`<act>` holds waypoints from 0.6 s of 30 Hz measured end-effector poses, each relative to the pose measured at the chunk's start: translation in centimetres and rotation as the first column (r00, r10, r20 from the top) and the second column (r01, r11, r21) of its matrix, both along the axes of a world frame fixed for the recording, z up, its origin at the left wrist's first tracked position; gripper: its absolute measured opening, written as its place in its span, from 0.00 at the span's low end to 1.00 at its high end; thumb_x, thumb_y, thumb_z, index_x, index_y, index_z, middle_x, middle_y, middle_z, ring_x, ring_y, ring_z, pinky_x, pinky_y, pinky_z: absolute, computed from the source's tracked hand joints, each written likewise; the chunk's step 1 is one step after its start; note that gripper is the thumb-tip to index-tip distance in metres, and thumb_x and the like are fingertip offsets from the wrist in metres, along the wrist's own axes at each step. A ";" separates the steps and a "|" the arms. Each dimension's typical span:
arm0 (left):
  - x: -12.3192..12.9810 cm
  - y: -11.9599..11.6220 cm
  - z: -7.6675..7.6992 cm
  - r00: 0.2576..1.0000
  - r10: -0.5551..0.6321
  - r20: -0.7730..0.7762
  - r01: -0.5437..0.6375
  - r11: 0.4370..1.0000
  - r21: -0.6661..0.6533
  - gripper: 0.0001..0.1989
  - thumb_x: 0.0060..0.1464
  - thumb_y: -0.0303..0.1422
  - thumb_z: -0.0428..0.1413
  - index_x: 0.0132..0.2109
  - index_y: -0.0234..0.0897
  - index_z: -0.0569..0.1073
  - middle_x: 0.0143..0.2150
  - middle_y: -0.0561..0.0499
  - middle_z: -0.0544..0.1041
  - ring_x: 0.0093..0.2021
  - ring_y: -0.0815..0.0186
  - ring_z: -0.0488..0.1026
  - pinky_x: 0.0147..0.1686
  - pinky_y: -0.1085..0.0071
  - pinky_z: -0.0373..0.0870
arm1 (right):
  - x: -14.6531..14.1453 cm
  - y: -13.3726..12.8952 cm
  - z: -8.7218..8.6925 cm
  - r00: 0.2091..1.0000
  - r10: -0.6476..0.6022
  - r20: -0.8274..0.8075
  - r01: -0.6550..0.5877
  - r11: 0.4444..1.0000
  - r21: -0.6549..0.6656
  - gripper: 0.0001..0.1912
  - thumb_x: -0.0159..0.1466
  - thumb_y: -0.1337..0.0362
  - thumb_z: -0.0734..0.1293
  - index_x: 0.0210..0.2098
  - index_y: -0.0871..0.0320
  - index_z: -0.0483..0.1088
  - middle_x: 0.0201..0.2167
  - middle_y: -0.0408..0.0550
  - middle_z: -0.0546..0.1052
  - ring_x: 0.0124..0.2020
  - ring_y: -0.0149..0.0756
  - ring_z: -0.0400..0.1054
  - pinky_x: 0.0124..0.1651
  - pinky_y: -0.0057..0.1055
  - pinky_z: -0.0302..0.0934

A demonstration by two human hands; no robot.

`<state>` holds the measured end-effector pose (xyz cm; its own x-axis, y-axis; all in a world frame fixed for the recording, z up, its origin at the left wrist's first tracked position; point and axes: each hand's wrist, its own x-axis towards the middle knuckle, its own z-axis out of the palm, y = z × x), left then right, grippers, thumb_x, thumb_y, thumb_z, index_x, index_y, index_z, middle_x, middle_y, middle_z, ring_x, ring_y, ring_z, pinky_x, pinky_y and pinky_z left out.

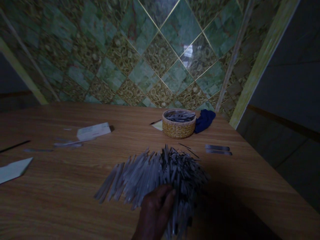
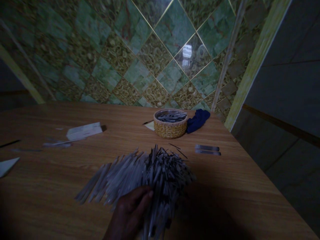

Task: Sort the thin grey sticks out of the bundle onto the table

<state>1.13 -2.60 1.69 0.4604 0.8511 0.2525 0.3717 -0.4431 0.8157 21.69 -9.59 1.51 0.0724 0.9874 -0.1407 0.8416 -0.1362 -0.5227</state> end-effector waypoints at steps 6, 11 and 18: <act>-0.2 0.2 -0.8 0.996 -0.054 -0.068 0.059 0.995 0.083 0.12 0.56 0.32 0.50 0.26 0.37 0.70 0.23 0.53 0.71 0.25 0.66 0.70 0.27 0.75 0.63 | 0.3 0.0 0.6 0.998 0.015 -0.067 -0.017 0.999 -0.028 0.15 0.62 0.57 0.58 0.35 0.51 0.76 0.35 0.44 0.80 0.34 0.35 0.73 0.32 0.24 0.58; 0.0 -0.6 -1.7 0.953 -0.227 -0.199 0.260 0.952 0.163 0.09 0.54 0.25 0.50 0.28 0.37 0.71 0.25 0.53 0.73 0.26 0.68 0.71 0.26 0.77 0.61 | 0.7 -0.5 2.7 0.996 -0.005 0.085 0.011 0.997 -0.076 0.17 0.62 0.58 0.58 0.29 0.55 0.75 0.29 0.47 0.80 0.29 0.37 0.73 0.28 0.26 0.56; 1.5 -1.6 -7.0 0.872 -0.178 -0.455 0.390 0.815 0.428 0.09 0.37 0.19 0.54 0.24 0.38 0.72 0.20 0.50 0.76 0.18 0.67 0.67 0.17 0.72 0.47 | 0.8 -1.2 4.5 0.984 -0.068 0.163 0.073 0.997 -0.024 0.17 0.64 0.59 0.55 0.30 0.53 0.74 0.31 0.48 0.80 0.32 0.39 0.73 0.29 0.27 0.55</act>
